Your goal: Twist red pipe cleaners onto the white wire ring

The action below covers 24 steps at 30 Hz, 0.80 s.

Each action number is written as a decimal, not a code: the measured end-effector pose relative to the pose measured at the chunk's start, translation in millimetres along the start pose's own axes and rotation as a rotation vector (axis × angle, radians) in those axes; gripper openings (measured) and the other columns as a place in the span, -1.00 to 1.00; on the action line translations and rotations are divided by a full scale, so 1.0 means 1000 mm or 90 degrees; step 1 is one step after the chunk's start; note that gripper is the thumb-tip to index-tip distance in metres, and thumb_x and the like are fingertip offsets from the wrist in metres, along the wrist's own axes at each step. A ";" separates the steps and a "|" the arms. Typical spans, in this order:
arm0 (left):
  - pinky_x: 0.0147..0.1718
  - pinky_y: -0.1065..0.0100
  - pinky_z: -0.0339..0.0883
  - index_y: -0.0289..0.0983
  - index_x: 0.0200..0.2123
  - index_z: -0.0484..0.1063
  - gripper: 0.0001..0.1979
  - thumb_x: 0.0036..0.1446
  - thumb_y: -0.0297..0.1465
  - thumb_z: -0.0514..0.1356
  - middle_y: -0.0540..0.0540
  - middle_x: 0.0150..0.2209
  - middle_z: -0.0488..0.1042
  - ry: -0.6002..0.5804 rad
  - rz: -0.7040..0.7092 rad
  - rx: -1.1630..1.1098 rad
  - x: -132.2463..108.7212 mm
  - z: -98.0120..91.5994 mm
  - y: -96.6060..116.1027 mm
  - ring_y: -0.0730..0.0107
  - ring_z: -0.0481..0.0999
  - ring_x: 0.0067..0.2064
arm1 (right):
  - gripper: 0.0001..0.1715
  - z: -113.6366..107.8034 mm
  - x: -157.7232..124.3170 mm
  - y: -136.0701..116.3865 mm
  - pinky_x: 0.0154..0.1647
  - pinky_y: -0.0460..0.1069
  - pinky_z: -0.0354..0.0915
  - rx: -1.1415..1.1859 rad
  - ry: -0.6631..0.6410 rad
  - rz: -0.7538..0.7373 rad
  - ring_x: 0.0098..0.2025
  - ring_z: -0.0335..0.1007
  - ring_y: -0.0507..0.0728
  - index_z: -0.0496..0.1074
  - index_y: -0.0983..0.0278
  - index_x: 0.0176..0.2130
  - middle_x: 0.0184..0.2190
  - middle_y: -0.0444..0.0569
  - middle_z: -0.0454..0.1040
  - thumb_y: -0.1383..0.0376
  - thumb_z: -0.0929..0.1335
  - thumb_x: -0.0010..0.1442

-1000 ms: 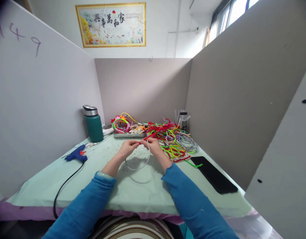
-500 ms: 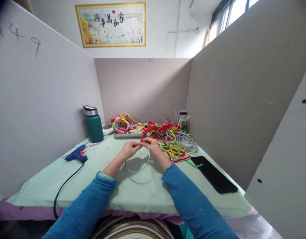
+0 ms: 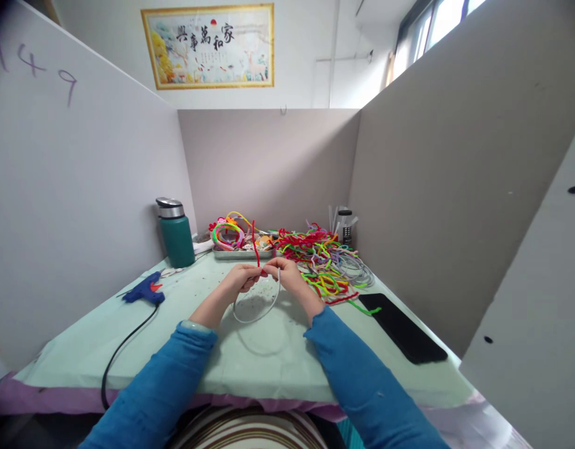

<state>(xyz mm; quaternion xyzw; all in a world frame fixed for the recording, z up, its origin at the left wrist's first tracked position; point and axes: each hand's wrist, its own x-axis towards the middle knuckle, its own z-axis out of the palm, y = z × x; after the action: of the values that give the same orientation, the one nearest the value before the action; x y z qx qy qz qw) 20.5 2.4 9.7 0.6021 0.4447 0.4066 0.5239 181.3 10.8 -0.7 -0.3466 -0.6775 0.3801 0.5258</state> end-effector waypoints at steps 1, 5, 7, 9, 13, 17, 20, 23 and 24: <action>-0.66 0.43 -0.33 -0.38 -0.42 0.47 -0.70 -0.12 -0.22 0.22 0.10 -0.61 0.14 -0.012 -0.005 -0.011 -0.001 -0.001 0.001 0.69 -0.06 -0.68 | -0.81 0.000 0.000 0.000 -0.52 -0.07 0.07 0.003 0.000 0.000 -0.57 0.12 -0.02 0.46 0.28 -0.48 -0.61 -0.15 0.36 0.19 0.40 -0.07; -0.66 0.42 -0.35 -0.38 -0.40 0.47 -0.69 -0.13 -0.23 0.24 0.10 -0.63 0.14 -0.030 -0.015 -0.048 -0.003 -0.002 0.002 0.69 -0.08 -0.68 | -0.71 -0.001 -0.001 0.003 -0.51 -0.07 0.08 0.042 0.013 0.007 -0.56 0.15 -0.02 0.44 0.29 -0.48 -0.62 -0.15 0.34 0.10 0.38 -0.01; -0.66 0.41 -0.35 -0.39 -0.40 0.47 -0.68 -0.13 -0.22 0.24 0.10 -0.63 0.14 -0.025 -0.016 -0.047 -0.004 -0.002 0.003 0.69 -0.08 -0.68 | -0.63 -0.002 0.001 0.006 -0.52 -0.07 0.08 0.078 0.019 0.019 -0.57 0.15 -0.01 0.45 0.29 -0.45 -0.61 -0.14 0.34 0.02 0.36 0.02; -0.65 0.41 -0.35 -0.40 -0.42 0.47 -0.68 -0.15 -0.22 0.24 0.09 -0.62 0.17 -0.020 -0.016 -0.017 -0.005 0.000 0.004 0.68 -0.06 -0.68 | -0.58 -0.003 0.002 0.009 -0.54 -0.07 0.08 0.119 0.009 0.040 -0.58 0.17 -0.02 0.46 0.29 -0.40 -0.59 -0.13 0.36 -0.03 0.37 0.01; -0.65 0.41 -0.30 -0.37 -0.57 0.42 -0.71 -0.17 -0.21 0.24 0.08 -0.67 0.16 -0.030 -0.022 0.077 -0.007 0.003 0.005 0.66 -0.03 -0.67 | -0.56 -0.004 0.002 0.013 -0.50 -0.08 0.16 0.189 -0.064 0.086 -0.52 0.28 0.00 0.47 0.29 -0.36 -0.51 -0.10 0.40 -0.03 0.41 -0.02; -0.65 0.41 -0.26 -0.34 -0.63 0.39 -0.72 -0.18 -0.21 0.23 0.08 -0.71 0.16 -0.043 -0.008 0.134 -0.008 0.004 0.005 0.64 -0.02 -0.67 | -0.61 -0.003 -0.001 0.012 -0.49 -0.07 0.17 0.206 -0.108 0.107 -0.55 0.29 0.00 0.46 0.31 -0.38 -0.56 -0.12 0.39 0.04 0.46 -0.06; -0.66 0.42 -0.23 -0.34 -0.63 0.37 -0.73 -0.17 -0.22 0.22 0.08 -0.71 0.16 -0.060 0.013 0.161 -0.008 0.006 0.004 0.63 -0.01 -0.67 | -0.64 -0.003 -0.001 0.010 -0.50 -0.07 0.17 0.217 -0.114 0.106 -0.56 0.27 -0.01 0.41 0.31 -0.47 -0.59 -0.15 0.36 0.08 0.48 -0.09; -0.66 0.45 -0.19 -0.32 -0.54 0.36 -0.74 -0.14 -0.21 0.23 0.08 -0.67 0.23 -0.044 0.043 0.153 -0.009 0.008 0.005 0.64 0.03 -0.66 | -0.63 -0.004 0.001 0.012 -0.48 -0.07 0.17 0.234 -0.094 0.117 -0.56 0.25 -0.02 0.36 0.29 -0.50 -0.61 -0.18 0.33 0.08 0.48 -0.11; -0.66 0.47 -0.17 -0.31 -0.47 0.36 -0.74 -0.13 -0.21 0.23 0.08 -0.65 0.27 -0.034 0.057 0.143 -0.010 0.009 0.005 0.64 0.05 -0.66 | -0.62 -0.005 0.002 0.013 -0.48 -0.08 0.17 0.233 -0.082 0.122 -0.56 0.24 -0.03 0.35 0.29 -0.51 -0.60 -0.19 0.33 0.08 0.49 -0.11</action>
<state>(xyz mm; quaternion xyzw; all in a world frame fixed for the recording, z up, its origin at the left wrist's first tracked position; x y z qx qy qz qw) 27.1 -9.5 13.8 0.6867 0.4460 0.3607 0.4465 186.7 19.1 -10.8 -0.2829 -0.5932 0.5664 0.4973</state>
